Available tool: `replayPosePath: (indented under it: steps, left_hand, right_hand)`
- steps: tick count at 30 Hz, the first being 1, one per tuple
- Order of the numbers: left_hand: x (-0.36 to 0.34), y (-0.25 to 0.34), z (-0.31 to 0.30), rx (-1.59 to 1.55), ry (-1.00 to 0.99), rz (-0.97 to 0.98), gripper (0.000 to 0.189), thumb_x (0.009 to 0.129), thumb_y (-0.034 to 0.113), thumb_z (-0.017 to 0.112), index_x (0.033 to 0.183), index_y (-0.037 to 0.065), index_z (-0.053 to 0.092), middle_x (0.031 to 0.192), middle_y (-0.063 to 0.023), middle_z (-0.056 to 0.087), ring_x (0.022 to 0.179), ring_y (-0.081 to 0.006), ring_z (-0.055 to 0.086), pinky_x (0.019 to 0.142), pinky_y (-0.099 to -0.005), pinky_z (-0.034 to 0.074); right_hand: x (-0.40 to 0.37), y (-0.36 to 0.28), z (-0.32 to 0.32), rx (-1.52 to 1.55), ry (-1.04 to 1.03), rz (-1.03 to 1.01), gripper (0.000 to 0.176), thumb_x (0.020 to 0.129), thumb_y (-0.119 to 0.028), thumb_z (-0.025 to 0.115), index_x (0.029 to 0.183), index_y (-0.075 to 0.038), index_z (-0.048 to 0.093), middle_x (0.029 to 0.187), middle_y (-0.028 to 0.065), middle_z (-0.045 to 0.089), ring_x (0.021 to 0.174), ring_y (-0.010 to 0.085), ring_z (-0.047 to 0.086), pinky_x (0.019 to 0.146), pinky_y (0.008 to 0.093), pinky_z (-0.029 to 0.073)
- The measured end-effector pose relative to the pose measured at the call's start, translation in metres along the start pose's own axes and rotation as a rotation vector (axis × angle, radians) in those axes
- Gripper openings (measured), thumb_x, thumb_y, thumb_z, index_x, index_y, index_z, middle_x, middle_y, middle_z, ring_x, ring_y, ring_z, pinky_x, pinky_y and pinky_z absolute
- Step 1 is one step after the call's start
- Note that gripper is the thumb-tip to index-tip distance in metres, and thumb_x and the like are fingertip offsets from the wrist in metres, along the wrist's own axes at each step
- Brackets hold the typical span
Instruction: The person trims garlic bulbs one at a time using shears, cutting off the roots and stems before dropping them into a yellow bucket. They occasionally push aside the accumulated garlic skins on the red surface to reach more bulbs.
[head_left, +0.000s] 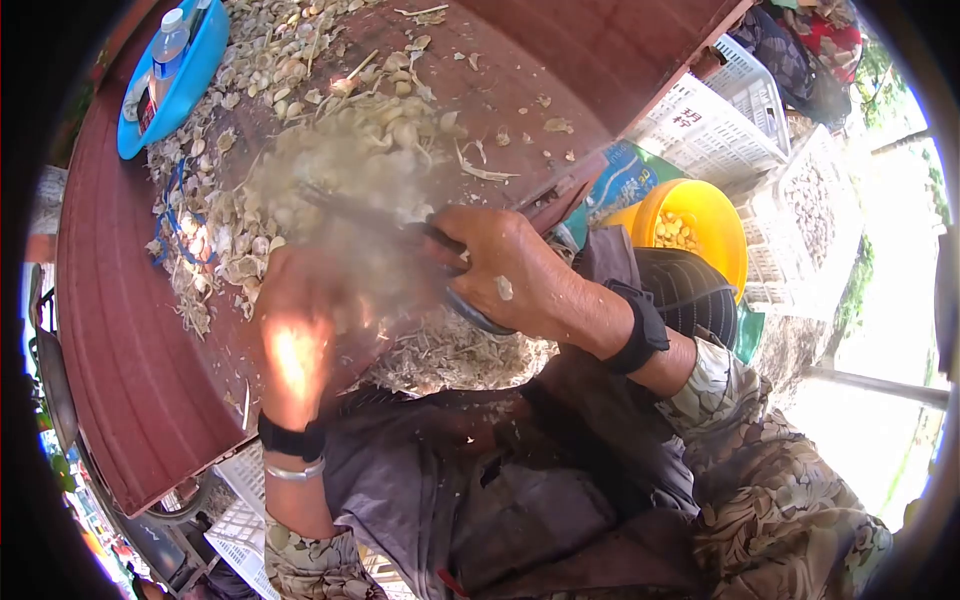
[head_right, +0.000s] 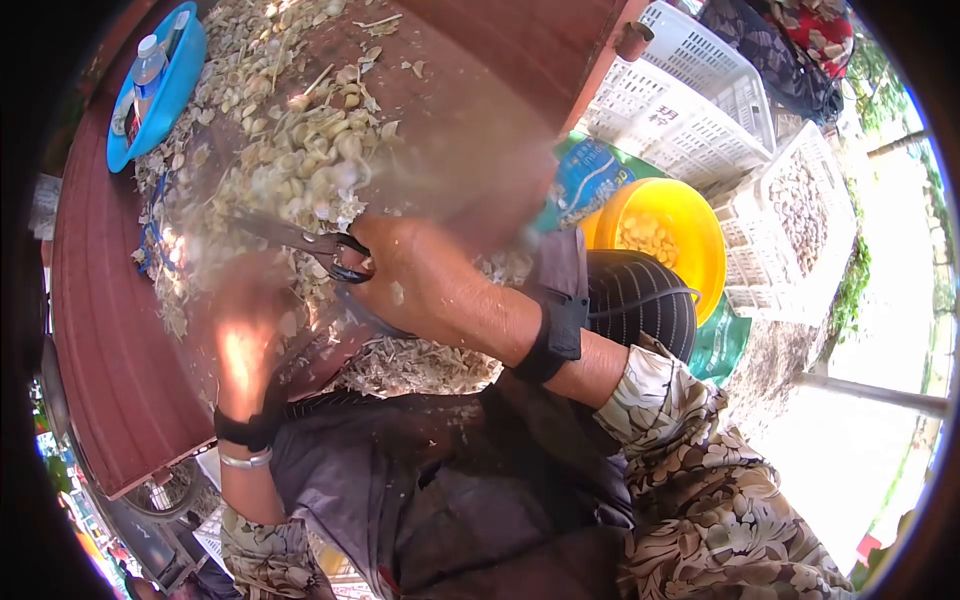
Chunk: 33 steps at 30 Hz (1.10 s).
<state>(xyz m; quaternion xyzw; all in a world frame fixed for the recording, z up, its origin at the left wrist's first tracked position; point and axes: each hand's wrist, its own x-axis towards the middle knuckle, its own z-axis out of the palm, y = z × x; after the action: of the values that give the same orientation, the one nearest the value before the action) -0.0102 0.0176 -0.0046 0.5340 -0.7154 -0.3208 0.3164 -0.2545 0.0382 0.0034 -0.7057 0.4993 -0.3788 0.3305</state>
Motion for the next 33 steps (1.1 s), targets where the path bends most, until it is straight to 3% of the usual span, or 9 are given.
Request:
replayPosePath:
  steps: [4, 5, 8, 9, 13, 16, 25, 28, 33]
  left_hand:
    - [0.035, 0.002, 0.007, 0.701, -0.042, 0.284, 0.025, 0.082, 0.011, 0.060, 0.104, 0.000, 0.060, 0.097, -0.0119, 0.060, 0.084, -0.0257, 0.061, 0.074, -0.0292, 0.048]
    - [0.042, 0.007, 0.013, 0.774, -0.088, -0.084, 0.022, 0.083, 0.013, 0.060, 0.102, 0.001, 0.061, 0.092, -0.0090, 0.060, 0.082, -0.0189, 0.060, 0.070, -0.0295, 0.049]
    - [0.044, -0.007, 0.005, 0.156, 0.201, -0.118, 0.021, 0.082, 0.009, 0.065, 0.103, 0.006, 0.066, 0.087, -0.0015, 0.063, 0.073, -0.0120, 0.056, 0.066, -0.0271, 0.046]
    - [0.045, 0.017, -0.001, -0.027, 0.209, -0.337, 0.028, 0.083, 0.010, 0.066, 0.110, 0.003, 0.064, 0.085, 0.0004, 0.060, 0.073, -0.0067, 0.052, 0.067, -0.0221, 0.043]
    - [0.033, 0.035, -0.012, -0.512, 0.254, -0.217, 0.036, 0.086, 0.009, 0.064, 0.119, -0.004, 0.057, 0.085, -0.0008, 0.059, 0.073, -0.0052, 0.050, 0.064, -0.0201, 0.041]
    - [0.024, 0.053, -0.009, -0.548, 0.297, -0.162, 0.037, 0.086, 0.010, 0.065, 0.119, -0.004, 0.057, 0.089, -0.0020, 0.060, 0.076, -0.0064, 0.053, 0.067, -0.0202, 0.042]
    - [0.028, 0.053, -0.009, -0.527, 0.159, -0.076, 0.038, 0.088, 0.014, 0.064, 0.121, -0.002, 0.056, 0.105, -0.0058, 0.062, 0.092, -0.0105, 0.058, 0.081, -0.0236, 0.045]
    - [0.030, 0.051, -0.007, -0.608, 0.120, -0.200, 0.037, 0.089, 0.016, 0.064, 0.122, -0.001, 0.055, 0.103, -0.0044, 0.063, 0.091, -0.0108, 0.058, 0.080, -0.0248, 0.046]
    - [0.037, 0.035, -0.001, -0.921, 0.071, -0.145, 0.036, 0.089, 0.017, 0.065, 0.119, 0.000, 0.056, 0.102, -0.0043, 0.063, 0.090, -0.0125, 0.059, 0.080, -0.0261, 0.047]
  right_hand:
    - [0.006, 0.019, 0.016, 0.043, 0.029, -0.047, 0.022, 0.074, -0.019, 0.071, 0.078, -0.001, 0.057, 0.072, 0.0218, 0.059, 0.066, 0.0389, 0.059, 0.058, 0.0420, 0.046]
    - [0.005, 0.022, 0.016, 0.063, 0.024, -0.017, 0.023, 0.075, -0.020, 0.071, 0.078, -0.001, 0.057, 0.073, 0.0220, 0.059, 0.067, 0.0387, 0.059, 0.059, 0.0421, 0.046]
    - [0.005, 0.017, 0.010, 0.092, -0.030, 0.060, 0.023, 0.075, -0.018, 0.068, 0.081, 0.001, 0.056, 0.075, 0.0228, 0.057, 0.071, 0.0385, 0.058, 0.062, 0.0417, 0.046]
    - [0.003, 0.016, 0.006, 0.086, -0.066, 0.085, 0.023, 0.074, -0.013, 0.066, 0.086, 0.003, 0.055, 0.077, 0.0233, 0.055, 0.073, 0.0386, 0.056, 0.064, 0.0411, 0.045]
    - [0.005, 0.000, 0.007, -0.057, -0.064, 0.179, 0.026, 0.073, -0.013, 0.066, 0.089, 0.003, 0.054, 0.082, 0.0233, 0.055, 0.080, 0.0409, 0.057, 0.065, 0.0436, 0.045]
    - [0.004, -0.007, 0.008, -0.208, 0.020, 0.024, 0.039, 0.076, -0.031, 0.069, 0.088, 0.004, 0.056, 0.082, 0.0240, 0.063, 0.078, 0.0408, 0.063, 0.068, 0.0460, 0.051]
    - [0.009, -0.008, 0.003, -0.264, -0.083, 0.031, 0.039, 0.077, -0.029, 0.069, 0.089, 0.004, 0.054, 0.083, 0.0224, 0.064, 0.079, 0.0393, 0.064, 0.066, 0.0457, 0.051]
    - [0.011, -0.015, 0.002, -0.310, -0.028, 0.066, 0.038, 0.076, -0.029, 0.069, 0.085, 0.004, 0.054, 0.082, 0.0228, 0.063, 0.078, 0.0388, 0.064, 0.066, 0.0452, 0.051]
    - [0.010, -0.014, 0.001, -0.289, -0.073, 0.057, 0.038, 0.077, -0.031, 0.069, 0.080, 0.004, 0.054, 0.077, 0.0215, 0.061, 0.077, 0.0370, 0.065, 0.065, 0.0441, 0.051]
